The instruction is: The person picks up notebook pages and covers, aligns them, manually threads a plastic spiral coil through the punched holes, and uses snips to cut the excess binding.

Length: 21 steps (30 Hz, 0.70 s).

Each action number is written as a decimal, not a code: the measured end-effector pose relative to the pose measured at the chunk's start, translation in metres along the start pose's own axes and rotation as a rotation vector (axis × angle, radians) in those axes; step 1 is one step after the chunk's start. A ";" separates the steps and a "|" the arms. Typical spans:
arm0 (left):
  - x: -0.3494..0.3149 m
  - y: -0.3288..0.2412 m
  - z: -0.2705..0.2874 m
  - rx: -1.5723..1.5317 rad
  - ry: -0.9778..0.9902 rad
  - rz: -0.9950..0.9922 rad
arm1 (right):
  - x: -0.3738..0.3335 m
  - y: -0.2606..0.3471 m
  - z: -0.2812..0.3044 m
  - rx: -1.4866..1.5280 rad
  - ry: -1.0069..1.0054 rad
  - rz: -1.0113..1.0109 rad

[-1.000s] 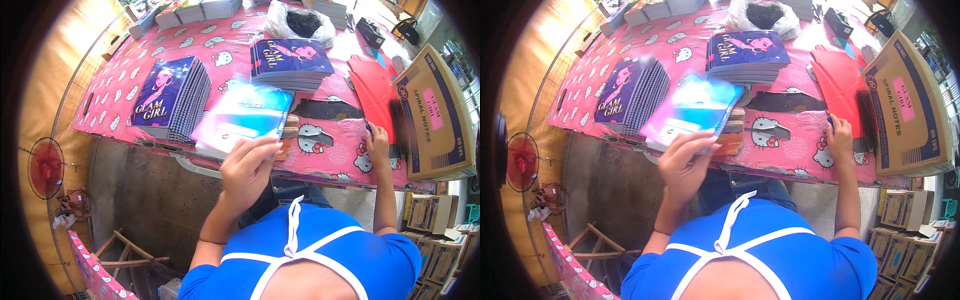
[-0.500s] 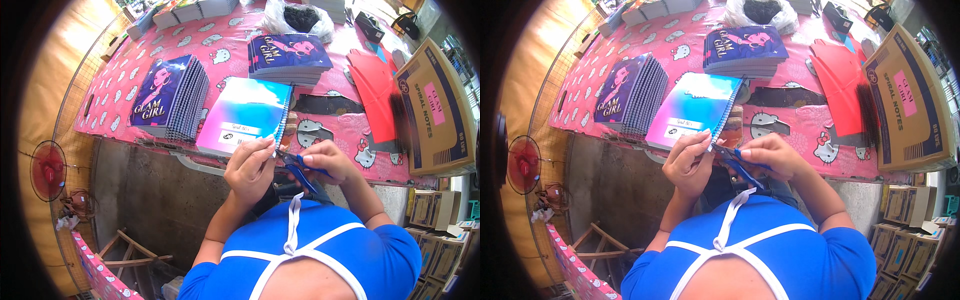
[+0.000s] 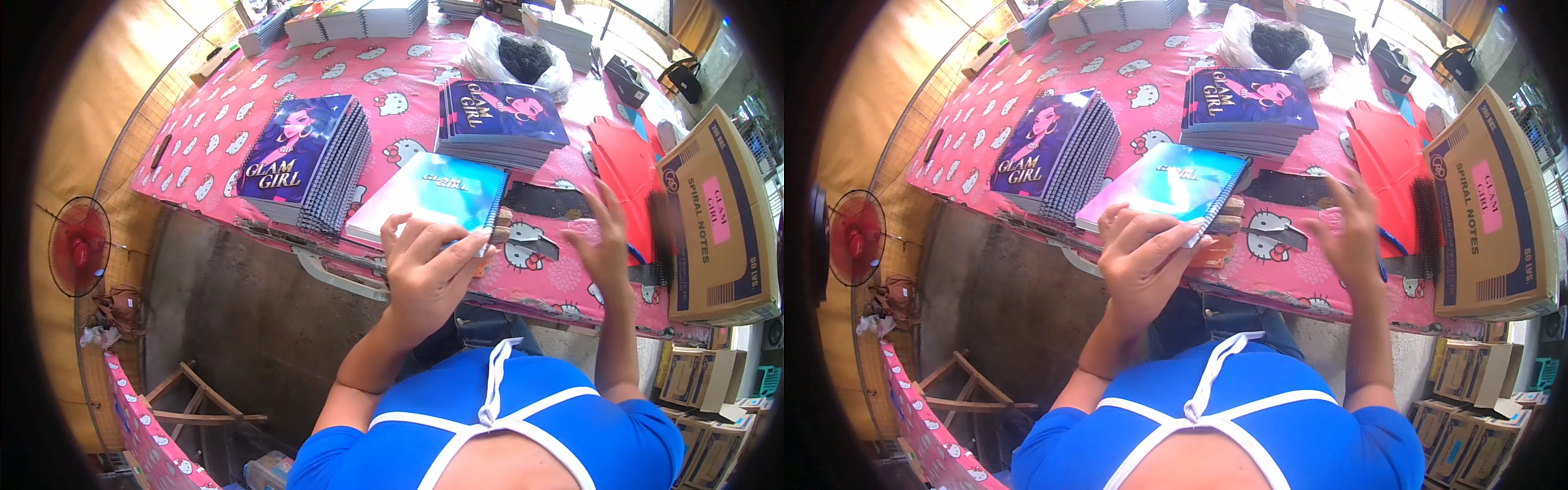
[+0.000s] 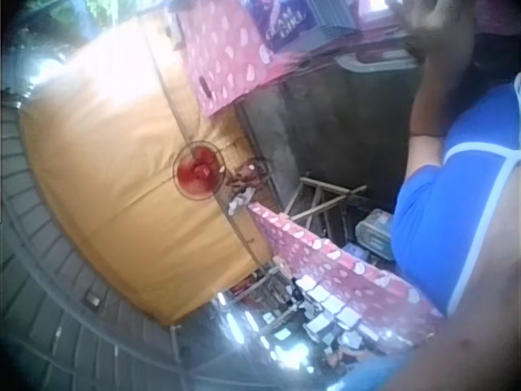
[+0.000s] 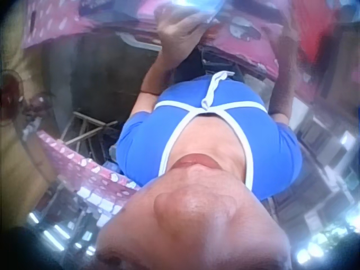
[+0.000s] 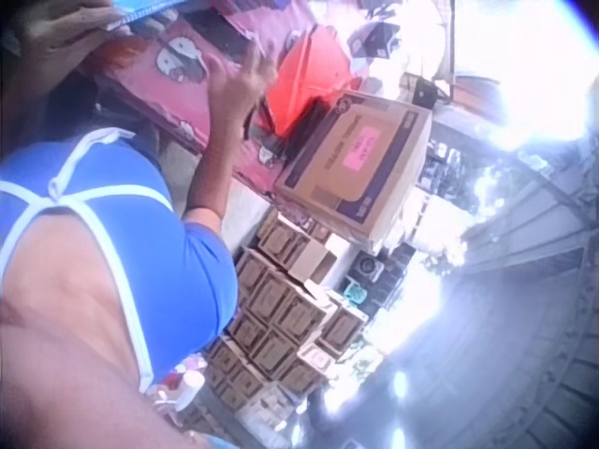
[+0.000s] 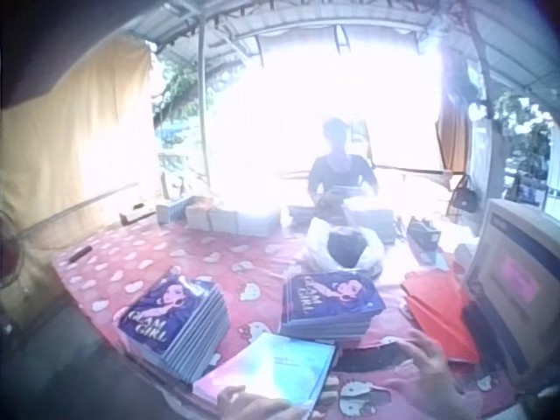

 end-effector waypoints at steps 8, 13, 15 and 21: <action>0.016 0.096 0.098 0.010 -0.637 0.359 | 0.164 0.147 -0.057 0.846 -0.100 0.203; -0.010 0.258 0.155 -0.284 -0.942 0.835 | 0.222 0.179 -0.204 0.779 -0.084 -0.027; -0.001 0.251 0.139 -0.556 -0.949 0.869 | 0.198 0.188 -0.249 0.580 0.165 0.133; -0.002 0.262 0.152 -0.233 -1.071 0.758 | 0.189 0.193 -0.274 0.727 0.097 0.301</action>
Point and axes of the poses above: each hand's wrist, its own x-axis towards the middle knuckle, its own z-axis out of the back of the hand, y = z × x, the point moved 5 cm from there along x, towards the middle knuckle, and after that the axes turned 6 degrees about -y, right-handed, at the moved point
